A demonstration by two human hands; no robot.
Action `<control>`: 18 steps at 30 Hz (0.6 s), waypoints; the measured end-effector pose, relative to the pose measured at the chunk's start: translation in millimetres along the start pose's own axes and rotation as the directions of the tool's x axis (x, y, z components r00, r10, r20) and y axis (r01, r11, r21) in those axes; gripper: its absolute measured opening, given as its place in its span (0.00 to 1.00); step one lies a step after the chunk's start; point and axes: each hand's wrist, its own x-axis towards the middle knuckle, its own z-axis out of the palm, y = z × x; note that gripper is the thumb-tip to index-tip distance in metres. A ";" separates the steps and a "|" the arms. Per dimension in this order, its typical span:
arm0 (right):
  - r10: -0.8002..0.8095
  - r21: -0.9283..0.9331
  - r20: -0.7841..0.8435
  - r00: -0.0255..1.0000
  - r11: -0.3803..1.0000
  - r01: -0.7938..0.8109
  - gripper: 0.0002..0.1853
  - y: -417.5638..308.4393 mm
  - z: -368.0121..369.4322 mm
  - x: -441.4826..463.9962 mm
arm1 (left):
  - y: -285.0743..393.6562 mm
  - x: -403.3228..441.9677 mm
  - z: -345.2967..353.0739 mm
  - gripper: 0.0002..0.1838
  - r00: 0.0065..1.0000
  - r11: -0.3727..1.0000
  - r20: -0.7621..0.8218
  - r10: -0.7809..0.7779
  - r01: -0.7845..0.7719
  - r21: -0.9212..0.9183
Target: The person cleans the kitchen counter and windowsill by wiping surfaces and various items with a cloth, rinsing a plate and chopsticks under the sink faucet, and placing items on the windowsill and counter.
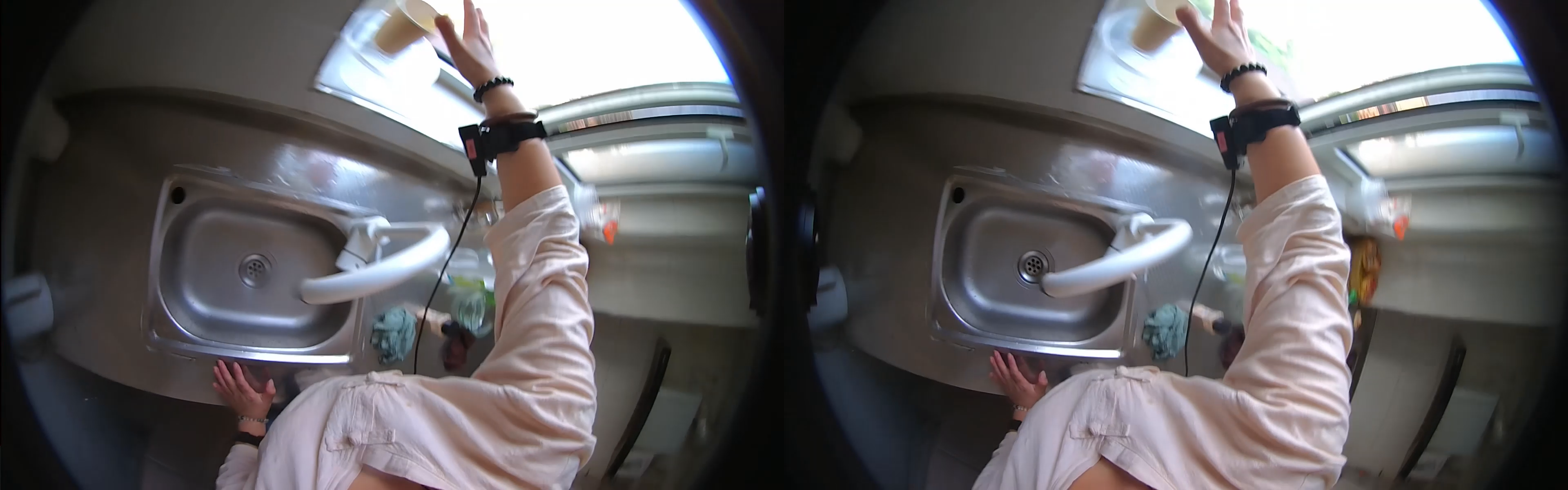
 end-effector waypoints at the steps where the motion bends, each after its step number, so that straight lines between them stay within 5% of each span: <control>1: 0.324 0.198 0.300 0.897 0.899 -0.390 0.50 -18.8 -37.4 -24.7 | 1.2 1.4 0.3 0.42 1.000 1.000 -0.017 0.002 -0.002 0.004; 3: 0.290 0.207 0.225 0.930 0.919 -0.336 0.48 -7.2 -88.0 -55.2 | 0.3 1.5 1.8 0.43 0.999 1.000 -0.031 0.023 -0.023 0.004; 6: 0.228 0.147 0.001 0.974 0.963 -0.225 0.26 22.8 -169.1 -98.3 | 3.5 5.4 3.5 0.43 0.996 0.997 -0.039 0.080 -0.081 -0.010; 9: 0.362 0.065 0.622 0.694 0.860 -0.507 0.26 107.0 -237.9 -190.2 | 3.0 6.2 6.3 0.43 0.992 0.997 -0.102 0.076 -0.075 0.005; 10: 0.355 0.092 0.690 0.631 0.822 -0.562 0.20 118.5 -248.0 -229.9 | 3.0 6.7 6.6 0.43 0.991 0.996 -0.096 0.090 -0.090 0.002; 12: 0.510 -0.152 0.780 0.364 0.718 -0.679 0.24 89.3 -255.2 -279.5 | 4.8 8.0 5.5 0.43 0.992 0.997 -0.102 0.078 -0.076 0.022; 14: 0.495 -0.300 0.797 0.347 0.822 -0.485 0.34 68.0 -244.6 -320.8 | 7.9 8.0 3.8 0.42 0.991 0.996 -0.105 0.079 -0.076 0.038; 18: 0.508 -0.271 0.778 0.369 0.801 -0.533 0.31 36.2 -205.7 -369.0 | 9.0 8.2 0.4 0.41 0.994 0.997 -0.082 0.071 -0.069 0.034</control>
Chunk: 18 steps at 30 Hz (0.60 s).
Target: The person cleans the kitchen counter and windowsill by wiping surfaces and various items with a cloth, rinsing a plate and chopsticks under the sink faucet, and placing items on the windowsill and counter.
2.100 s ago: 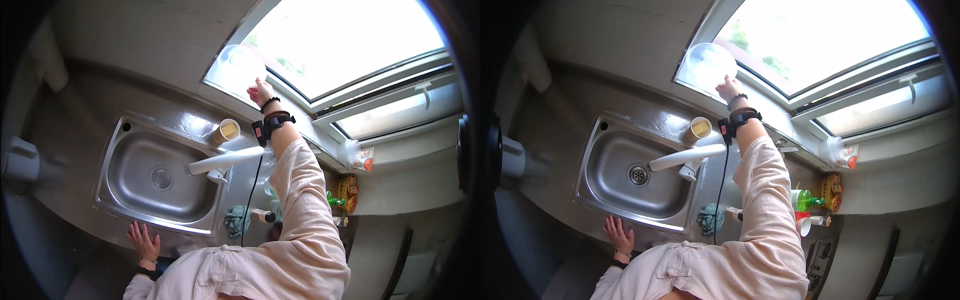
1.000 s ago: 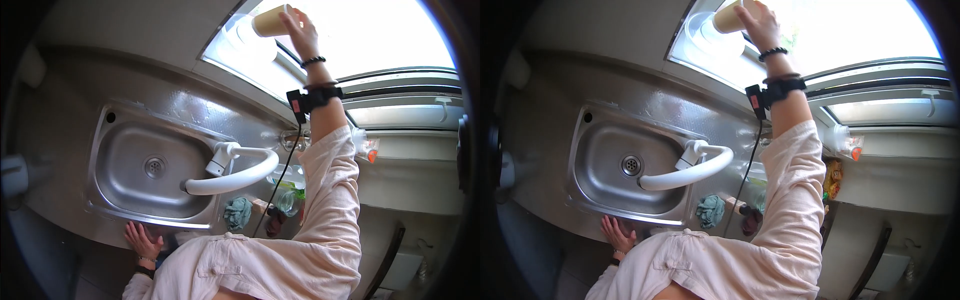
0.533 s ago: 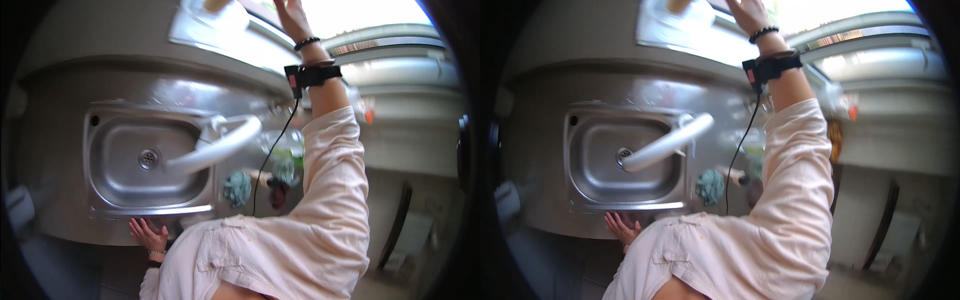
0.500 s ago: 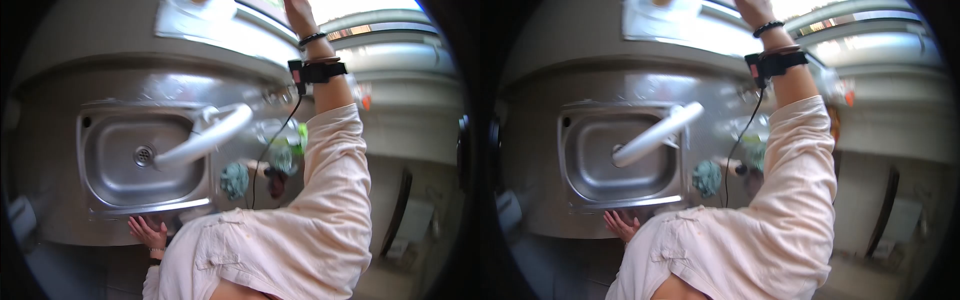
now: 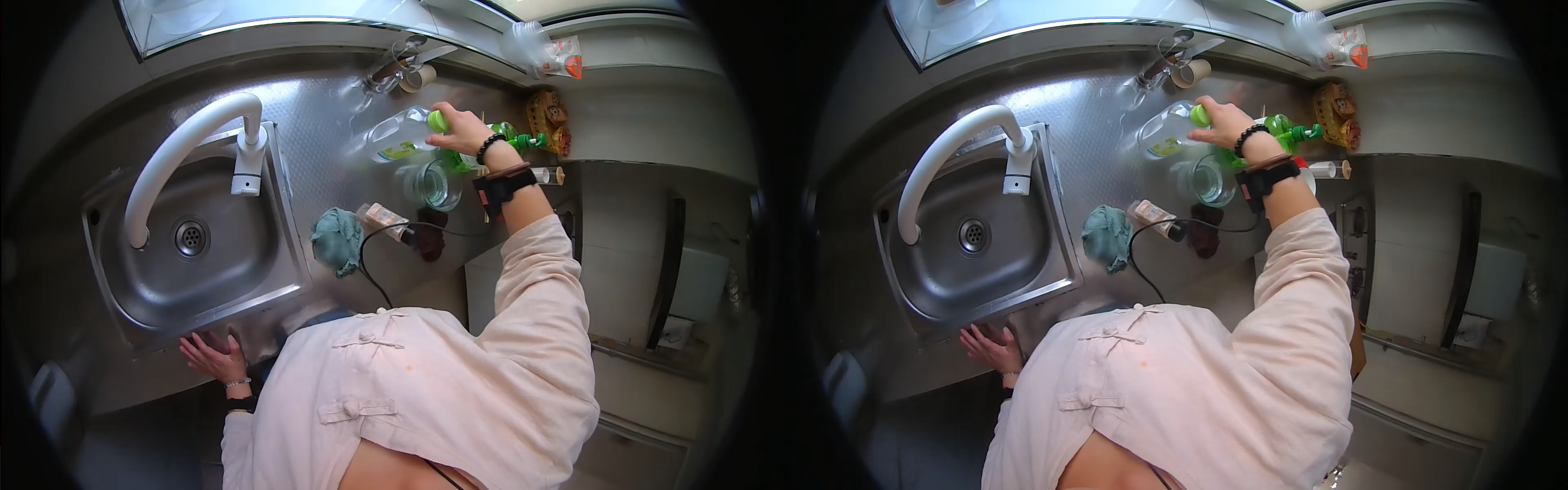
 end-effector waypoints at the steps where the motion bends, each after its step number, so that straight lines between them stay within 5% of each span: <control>1: 0.021 -0.033 -0.033 0.999 0.999 -0.022 0.28 -1.2 2.5 2.1 | -1.9 -1.0 3.1 0.41 1.000 1.000 -0.008 0.001 -0.001 0.021; 6: -0.040 0.060 -0.362 0.931 0.996 0.066 0.25 10.7 1.1 6.1 | -3.3 -2.4 5.6 0.41 0.999 0.999 -0.044 0.014 -0.013 0.037; 10: 0.015 0.279 -0.428 0.903 0.953 0.116 0.26 11.4 -33.7 -21.2 | -3.1 0.8 5.1 0.41 0.989 0.996 -0.116 0.090 -0.091 0.000; 12: -0.074 0.642 -0.364 0.929 0.702 0.308 0.22 14.5 -36.5 -36.3 | 1.5 2.2 -1.3 0.41 0.986 0.994 -0.125 0.110 -0.109 0.013; 16: -0.173 0.787 -0.284 0.943 0.520 0.332 0.18 -23.2 -43.7 -94.5 | 62.5 23.6 -42.2 0.35 0.972 0.858 -0.029 0.235 -0.222 -0.463; 17: -0.276 0.754 -0.280 0.919 0.530 0.389 0.18 -40.6 -41.9 -104.3 | 81.8 36.9 -50.6 0.35 0.954 0.767 0.079 0.288 -0.180 -0.616; 18: -0.378 0.719 -0.276 0.883 0.528 0.451 0.18 -55.4 -34.0 -109.6 | 109.8 51.3 -68.1 0.42 0.913 0.595 0.335 0.234 0.138 -0.791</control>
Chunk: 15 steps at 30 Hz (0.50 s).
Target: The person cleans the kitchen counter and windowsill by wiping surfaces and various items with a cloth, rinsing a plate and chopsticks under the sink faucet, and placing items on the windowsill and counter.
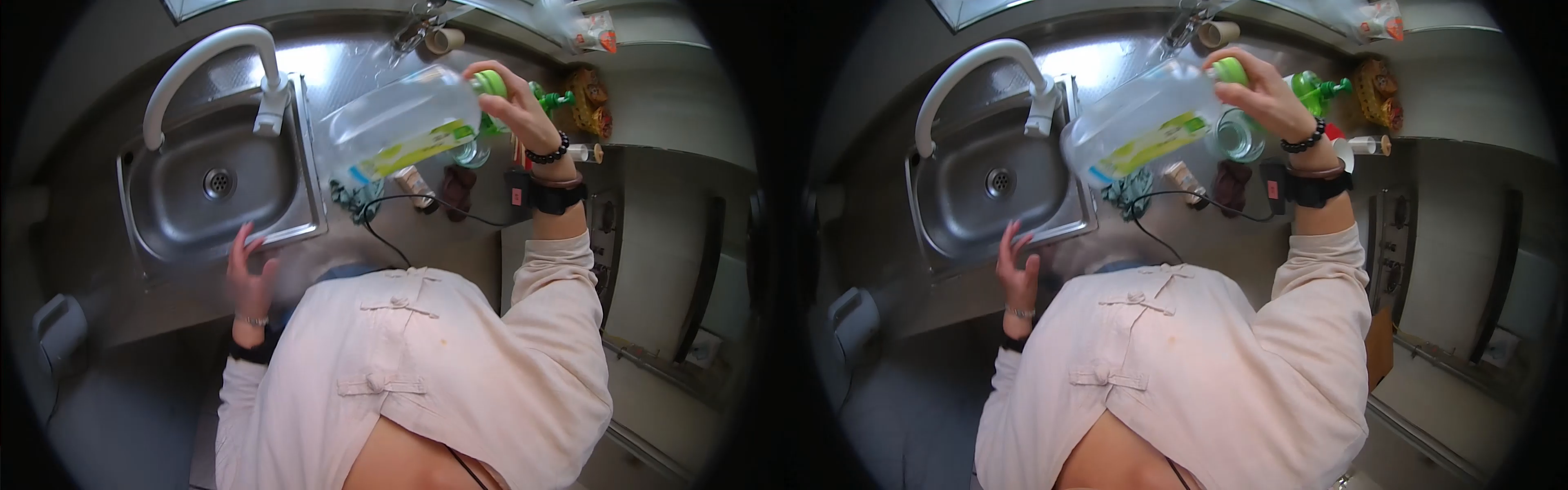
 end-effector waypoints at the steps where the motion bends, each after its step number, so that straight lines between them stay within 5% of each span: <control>1: -0.088 0.026 0.064 0.994 0.996 0.087 0.18 3.3 17.1 1.2 | 26.2 15.1 10.2 0.53 0.993 0.928 0.119 0.001 0.044 -0.369; 4: -0.193 -0.049 0.087 0.977 0.979 0.198 0.18 -5.9 72.4 0.1 | 74.7 41.5 27.7 0.59 0.944 0.658 0.319 0.086 0.186 -0.730; 6: -0.228 0.010 0.017 0.974 0.974 0.228 0.20 -21.9 89.8 -5.0 | 84.0 45.3 27.7 0.54 0.920 0.750 0.373 -0.120 0.331 -0.573; 7: -0.224 0.181 -0.016 0.974 0.958 0.223 0.22 -22.6 98.5 -9.2 | 71.8 42.5 24.0 0.46 0.911 0.670 0.407 -0.069 0.345 -0.657; 11: -0.205 0.243 -0.026 0.978 0.948 0.205 0.24 -4.9 135.7 -26.3 | 55.1 23.1 13.7 0.42 0.925 0.531 0.364 -0.111 0.365 -0.764; 13: -0.053 0.351 -0.014 0.998 0.935 0.055 0.26 9.3 149.8 -31.2 | 41.7 21.6 3.8 0.40 0.851 0.357 0.503 -0.152 0.521 -0.775; 15: -0.005 0.527 -0.121 0.993 0.847 0.069 0.25 30.0 166.6 -32.7 | 32.2 17.9 -6.5 0.40 0.878 0.409 0.457 -0.142 0.473 -0.781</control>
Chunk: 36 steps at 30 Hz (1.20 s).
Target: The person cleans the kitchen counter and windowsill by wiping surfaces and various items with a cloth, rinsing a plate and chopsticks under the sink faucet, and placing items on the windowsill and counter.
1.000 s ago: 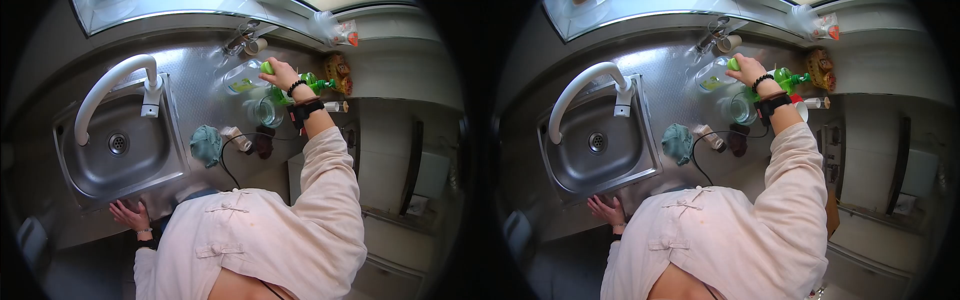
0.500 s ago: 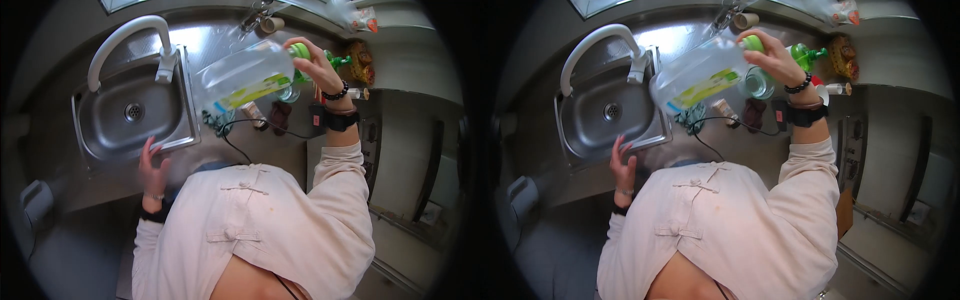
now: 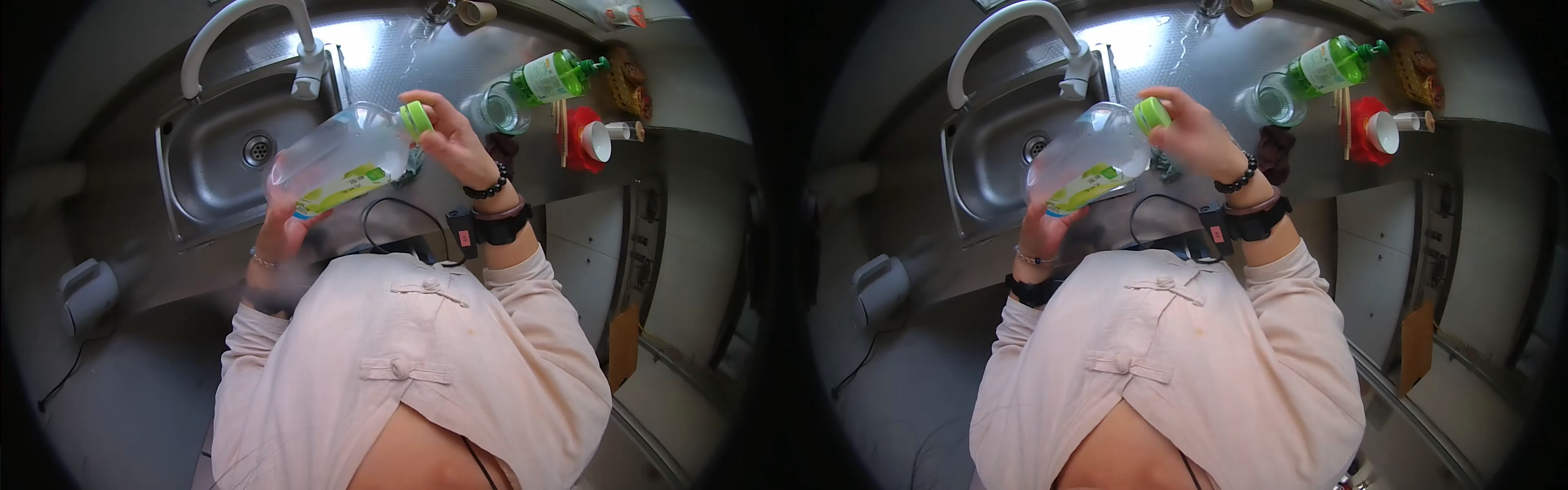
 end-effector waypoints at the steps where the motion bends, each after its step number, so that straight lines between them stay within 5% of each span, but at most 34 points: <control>1: 0.016 0.183 -0.127 0.992 0.983 0.008 0.24 12.7 0.6 -1.1 | 3.6 -2.3 -0.8 0.40 0.999 0.998 0.005 0.043 -0.043 0.038; 2: 0.170 0.407 -0.208 0.963 0.910 -0.072 0.25 23.8 0.7 -1.4 | 6.9 -5.8 1.1 0.40 0.999 0.998 0.006 0.041 -0.041 0.050; 3: 0.162 0.410 -0.214 0.963 0.910 -0.062 0.25 52.0 -4.3 -4.1 | 12.0 -7.8 8.1 0.41 0.987 0.978 -0.077 0.142 -0.128 0.164; 4: 0.014 -0.338 -0.268 0.963 0.935 -0.108 0.25 91.4 -11.5 -8.6 | 15.5 -8.1 12.2 0.41 0.957 0.938 -0.145 0.252 -0.205 0.281; 5: -0.123 -0.891 -0.210 0.970 0.433 -0.138 0.25 121.2 -13.7 -14.1 | 14.6 -7.9 8.3 0.41 0.957 0.935 -0.141 0.253 -0.204 0.289; 7: -0.110 -0.975 -0.204 0.973 0.113 -0.191 0.36 144.5 2.6 -34.5 | 11.6 -5.2 -5.1 0.43 0.941 0.907 -0.116 0.317 -0.264 0.329; 10: 0.026 -0.762 -0.388 0.921 0.552 -0.337 0.20 97.7 16.6 -26.5 | 11.4 1.6 -3.9 0.51 0.901 0.827 -0.079 0.426 -0.353 0.437; 13: -0.194 -0.609 -0.496 0.847 0.773 -0.180 0.15 81.1 15.4 -28.1 | 9.4 9.5 15.4 0.52 0.836 0.682 -0.064 0.545 -0.399 0.613; 15: -0.436 -0.624 -0.488 0.756 0.780 0.046 0.15 45.4 34.9 -25.5 | 4.1 16.6 31.4 0.53 0.825 0.622 0.014 0.565 -0.438 0.649; 17: -0.459 -0.405 -0.489 0.742 0.873 0.273 0.16 36.0 58.3 -16.5 | 0.0 23.6 42.5 0.54 0.810 0.559 0.098 0.578 -0.481 0.676; 19: -0.693 -0.715 -0.293 0.659 0.617 0.331 0.19 21.0 78.5 -11.4 | -0.7 31.4 50.1 0.53 0.736 0.266 0.206 0.645 -0.469 0.842; 20: -0.694 -0.681 -0.268 0.669 0.627 0.378 0.20 18.0 97.3 -11.4 | 0.7 33.7 52.0 0.53 0.696 0.104 0.267 0.666 -0.442 0.891; 21: -0.692 -0.641 -0.241 0.680 0.640 0.423 0.21 15.8 111.2 -13.3 | 2.1 32.4 52.0 0.53 0.693 0.098 0.273 0.667 -0.445 0.890; 23: -0.696 -0.681 -0.214 0.686 0.610 0.406 0.22 8.8 107.5 -9.5 | 7.6 29.5 50.2 0.52 0.690 0.193 0.297 0.661 -0.538 0.821; 25: -0.666 -0.859 -0.203 0.718 0.473 0.196 0.23 10.5 87.0 -1.0 | 13.6 16.9 50.8 0.52 0.685 0.098 0.316 0.656 -0.493 0.865; 26: -0.644 -0.810 -0.342 0.684 0.571 0.132 0.20 18.9 71.2 7.9 | 17.1 9.1 57.9 0.52 0.705 0.191 0.292 0.647 -0.520 0.833; 27: -0.448 -0.359 -0.554 0.702 0.889 0.284 0.17 15.8 64.6 15.3 | 18.8 4.4 63.5 0.52 0.719 0.281 0.269 0.641 -0.546 0.790; 28: -0.425 -0.304 -0.556 0.714 0.904 0.301 0.17 14.8 67.9 14.0 | 19.4 1.4 65.5 0.51 0.671 0.109 0.352 0.653 -0.542 0.833; 29: -0.403 -0.249 -0.556 0.727 0.915 0.317 0.17 14.4 75.7 10.3 | 18.1 3.4 63.9 0.51 0.660 0.099 0.360 0.659 -0.551 0.829; 31: -0.707 -0.744 -0.321 0.631 0.600 0.293 0.18 5.3 108.7 -5.0 | 14.6 8.1 58.9 0.50 0.752 0.498 0.178 0.635 -0.575 0.650; 32: -0.737 -0.829 -0.221 0.639 0.487 0.275 0.19 1.0 113.3 -11.9 | 17.4 5.1 58.0 0.50 0.752 0.508 0.199 0.628 -0.590 0.628; 33: -0.735 -0.827 -0.225 0.640 0.492 0.273 0.19 1.7 111.8 -12.6 | 18.6 -0.3 60.0 0.50 0.755 0.508 0.197 0.626 -0.586 0.631; 36: -0.649 -0.582 -0.578 0.495 0.752 0.308 0.18 -5.5 86.4 7.1 | 20.9 -6.3 64.8 0.48 0.873 0.742 0.073 0.483 -0.452 0.495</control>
